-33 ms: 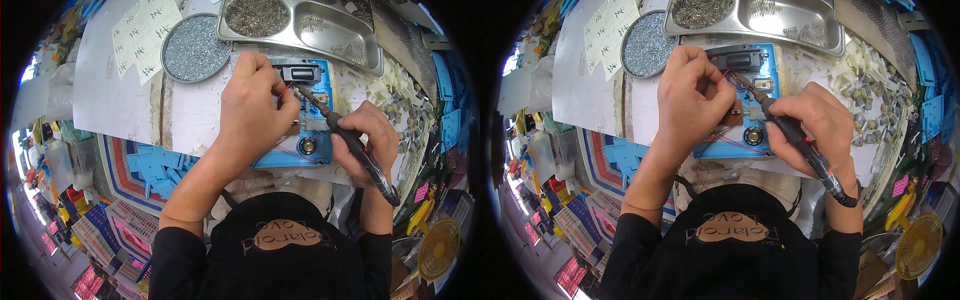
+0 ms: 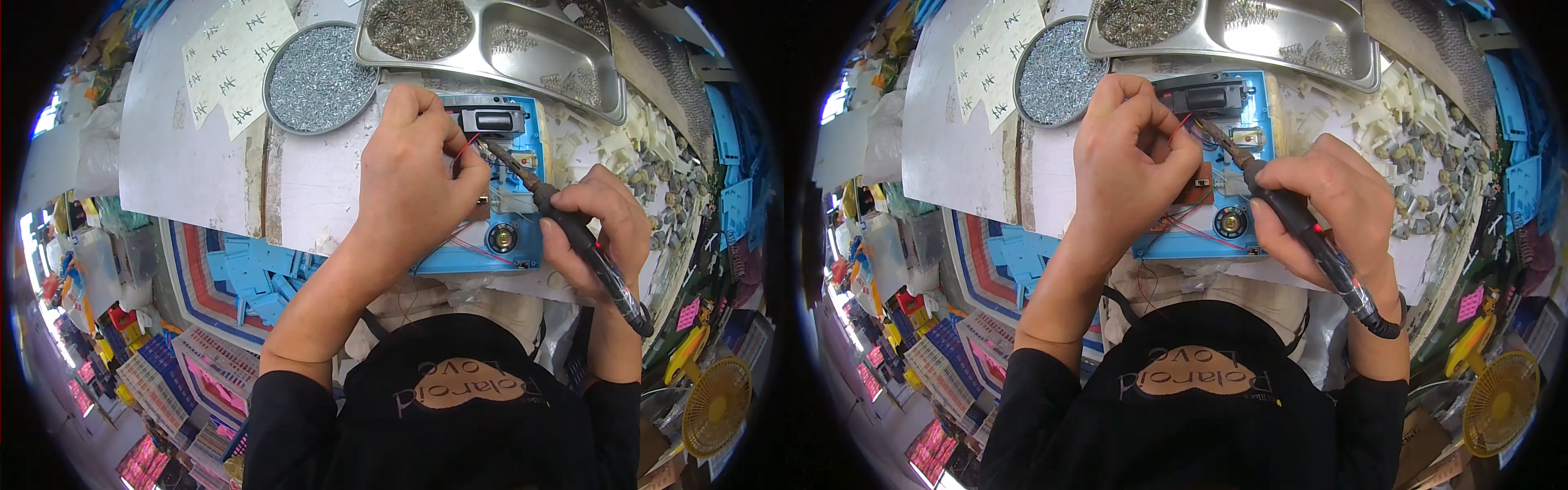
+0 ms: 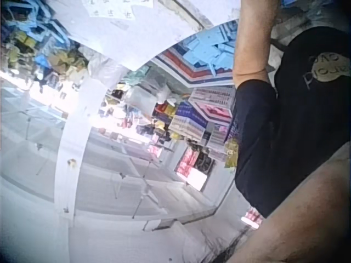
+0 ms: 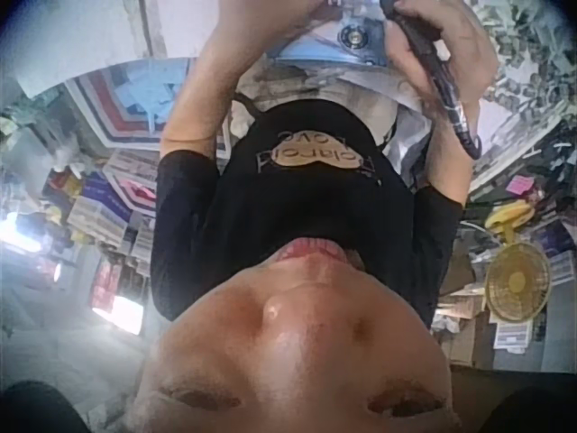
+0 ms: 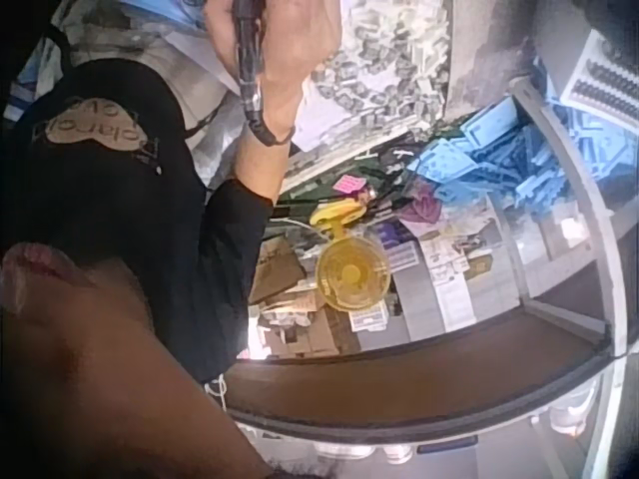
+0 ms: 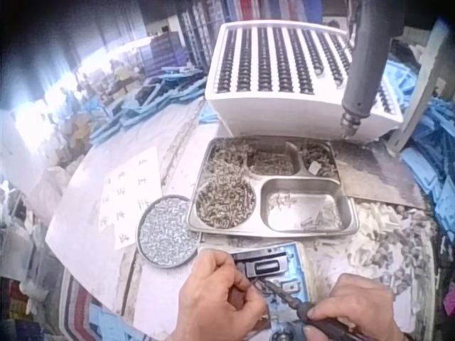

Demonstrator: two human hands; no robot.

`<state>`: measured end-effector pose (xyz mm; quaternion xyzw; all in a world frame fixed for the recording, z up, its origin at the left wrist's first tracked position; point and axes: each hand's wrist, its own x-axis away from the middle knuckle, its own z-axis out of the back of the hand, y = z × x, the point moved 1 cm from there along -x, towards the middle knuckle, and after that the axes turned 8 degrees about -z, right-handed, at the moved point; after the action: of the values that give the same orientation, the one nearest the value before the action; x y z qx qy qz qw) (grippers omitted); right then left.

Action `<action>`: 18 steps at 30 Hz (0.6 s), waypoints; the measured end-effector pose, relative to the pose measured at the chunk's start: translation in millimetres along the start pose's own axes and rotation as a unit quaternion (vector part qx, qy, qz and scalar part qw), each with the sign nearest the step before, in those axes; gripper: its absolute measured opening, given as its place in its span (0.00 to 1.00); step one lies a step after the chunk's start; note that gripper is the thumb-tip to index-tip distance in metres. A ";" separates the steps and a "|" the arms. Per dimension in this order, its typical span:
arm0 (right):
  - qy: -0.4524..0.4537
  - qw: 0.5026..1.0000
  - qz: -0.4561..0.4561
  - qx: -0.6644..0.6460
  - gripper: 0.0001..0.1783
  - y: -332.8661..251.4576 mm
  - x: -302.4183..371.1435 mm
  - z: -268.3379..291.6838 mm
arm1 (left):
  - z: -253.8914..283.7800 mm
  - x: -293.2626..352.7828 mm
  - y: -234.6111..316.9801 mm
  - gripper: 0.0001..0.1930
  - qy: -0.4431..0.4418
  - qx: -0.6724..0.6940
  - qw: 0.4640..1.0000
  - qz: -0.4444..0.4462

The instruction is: The user is assembling a small electronic device by soldering internal components, installing a speaker, and using a power screwdriver to attach the outer casing.

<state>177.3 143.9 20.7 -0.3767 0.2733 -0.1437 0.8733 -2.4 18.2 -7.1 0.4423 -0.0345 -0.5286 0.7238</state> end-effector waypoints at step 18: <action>0.005 1.000 0.005 -0.005 0.17 -3.1 2.7 8.4 | -0.8 0.1 -1.1 0.04 0.004 0.002 1.000 0.002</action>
<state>184.3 145.4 26.7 -0.3787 0.2806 -0.1400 0.8708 -2.7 18.5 -8.4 0.4460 -0.0339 -0.5254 0.7238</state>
